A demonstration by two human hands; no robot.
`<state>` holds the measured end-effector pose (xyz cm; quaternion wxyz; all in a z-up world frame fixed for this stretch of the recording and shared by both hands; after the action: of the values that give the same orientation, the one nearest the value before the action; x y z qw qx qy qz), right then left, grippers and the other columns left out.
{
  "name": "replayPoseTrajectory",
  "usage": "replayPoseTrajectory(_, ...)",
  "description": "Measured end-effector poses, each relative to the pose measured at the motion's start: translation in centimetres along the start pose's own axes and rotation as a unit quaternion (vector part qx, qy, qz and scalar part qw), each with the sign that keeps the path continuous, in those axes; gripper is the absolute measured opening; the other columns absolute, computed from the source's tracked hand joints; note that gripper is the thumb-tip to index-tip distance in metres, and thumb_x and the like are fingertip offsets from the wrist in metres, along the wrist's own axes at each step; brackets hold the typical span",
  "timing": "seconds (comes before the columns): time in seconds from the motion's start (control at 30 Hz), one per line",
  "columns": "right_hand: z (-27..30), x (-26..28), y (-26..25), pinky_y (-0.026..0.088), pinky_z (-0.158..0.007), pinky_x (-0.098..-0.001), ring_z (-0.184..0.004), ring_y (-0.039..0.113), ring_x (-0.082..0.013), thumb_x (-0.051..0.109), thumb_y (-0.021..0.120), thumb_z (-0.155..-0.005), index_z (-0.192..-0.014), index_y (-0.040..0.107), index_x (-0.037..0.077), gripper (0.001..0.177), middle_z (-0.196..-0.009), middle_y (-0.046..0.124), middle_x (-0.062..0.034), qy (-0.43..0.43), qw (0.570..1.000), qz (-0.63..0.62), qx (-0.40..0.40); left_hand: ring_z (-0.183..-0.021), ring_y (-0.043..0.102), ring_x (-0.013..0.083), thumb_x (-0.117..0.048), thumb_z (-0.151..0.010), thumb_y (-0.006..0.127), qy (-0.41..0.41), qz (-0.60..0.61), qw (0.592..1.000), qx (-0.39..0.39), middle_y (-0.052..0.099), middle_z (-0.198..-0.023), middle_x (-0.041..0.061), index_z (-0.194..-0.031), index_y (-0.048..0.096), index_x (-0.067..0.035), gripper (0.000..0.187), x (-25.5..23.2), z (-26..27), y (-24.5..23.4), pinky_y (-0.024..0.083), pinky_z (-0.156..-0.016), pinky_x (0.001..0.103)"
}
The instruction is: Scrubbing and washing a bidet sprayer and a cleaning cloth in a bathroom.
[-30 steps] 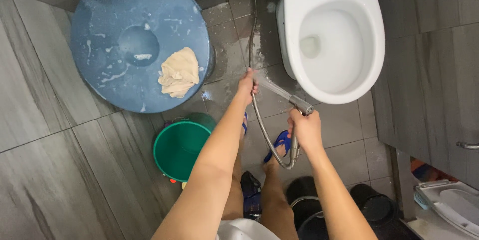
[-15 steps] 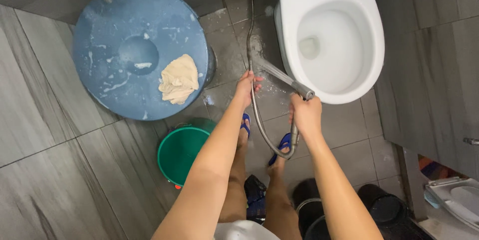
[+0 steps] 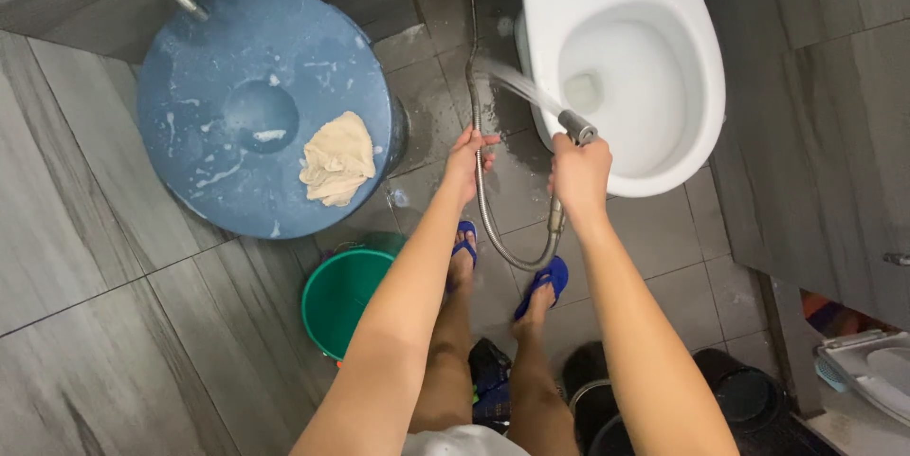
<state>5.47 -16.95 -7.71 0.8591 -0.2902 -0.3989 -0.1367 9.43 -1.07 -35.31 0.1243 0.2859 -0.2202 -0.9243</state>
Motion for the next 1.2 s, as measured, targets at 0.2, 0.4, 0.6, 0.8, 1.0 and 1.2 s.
replayPoseTrajectory(0.2, -0.3, 2.6, 0.0, 0.045, -0.041, -0.0323, -0.045, 0.052, -0.0127, 0.015, 0.060, -0.088, -0.081, 0.061, -0.001, 0.017, -0.058, 0.055, -0.0039, -0.015, 0.999, -0.036, -0.015, -0.067, 0.058, 0.0092, -0.025, -0.108, 0.048, -0.001, -0.009, 1.000, -0.005, 0.073, -0.108, 0.006, -0.156, 0.041, -0.021, 0.049, -1.0, 1.0, 0.4, 0.051, -0.059, 0.023)
replayPoseTrajectory(0.4, -0.8, 5.0, 0.2, 0.046, -0.041, -0.0311, -0.045, 0.051, -0.0119, 0.015, 0.061, -0.091, -0.082, 0.059, 0.000, 0.018, -0.060, 0.055, -0.0029, -0.069, 0.994, -0.085, -0.005, -0.066, 0.056, 0.0082, -0.027, -0.108, 0.046, 0.001, -0.026, 1.000, -0.002, 0.072, -0.107, 0.005, -0.155, 0.045, -0.021, 0.048, -1.0, 1.3, 0.4, 0.049, -0.058, 0.023)
replayPoseTrajectory(0.6, 0.0, 7.4, 0.7, 0.044, -0.041, -0.0300, -0.044, 0.051, -0.0108, 0.015, 0.062, -0.093, -0.080, 0.058, 0.002, 0.018, -0.059, 0.054, -0.0020, -0.111, 0.987, -0.115, 0.020, -0.067, 0.056, 0.0091, -0.026, -0.108, 0.046, 0.001, -0.010, 1.000, 0.002, 0.072, -0.106, 0.005, -0.155, 0.043, -0.023, 0.047, -1.2, 1.0, 0.6, 0.049, -0.059, 0.023)
replayPoseTrajectory(0.8, -0.1, 7.4, 0.7, 0.043, -0.039, -0.0303, -0.043, 0.049, -0.0105, 0.015, 0.061, -0.093, -0.078, 0.058, 0.003, 0.019, -0.058, 0.053, -0.0015, -0.106, 0.987, -0.119, -0.005, -0.067, 0.056, 0.0093, -0.026, -0.108, 0.047, 0.016, -0.019, 1.000, 0.005, 0.072, -0.105, 0.006, -0.154, 0.046, -0.020, 0.047, -1.5, 0.5, 0.7, 0.050, -0.060, 0.024)
replayPoseTrajectory(1.0, -1.0, 6.0, 0.2, 0.041, -0.038, -0.0309, -0.042, 0.045, -0.0104, 0.012, 0.060, -0.090, -0.074, 0.055, 0.003, 0.019, -0.056, 0.051, -0.0012, -0.092, 0.992, -0.088, -0.015, -0.067, 0.057, 0.0093, -0.028, -0.108, 0.045, 0.014, -0.033, 0.999, 0.007, 0.073, -0.106, 0.006, -0.154, 0.045, -0.021, 0.047, -2.6, 1.4, 1.5, 0.049, -0.060, 0.023)
replayPoseTrajectory(1.2, -1.5, 5.6, 0.3, 0.041, -0.039, -0.0311, -0.042, 0.047, -0.0109, 0.012, 0.060, -0.088, -0.072, 0.053, 0.002, 0.020, -0.055, 0.051, -0.0022, -0.062, 0.996, -0.056, -0.014, -0.067, 0.057, 0.0092, -0.026, -0.108, 0.044, 0.004, -0.036, 0.999, 0.002, 0.073, -0.106, 0.006, -0.154, 0.044, -0.022, 0.046, -2.4, 1.0, 1.1, 0.049, -0.060, 0.024)
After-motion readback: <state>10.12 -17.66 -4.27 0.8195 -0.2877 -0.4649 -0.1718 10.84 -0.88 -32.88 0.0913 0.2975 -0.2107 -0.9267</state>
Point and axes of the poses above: each hand's wrist, its own z-axis away from the middle knuckle, its own y-axis out of the palm, x = y × z, the point moved 7 cm from there along -z, towards the middle knuckle
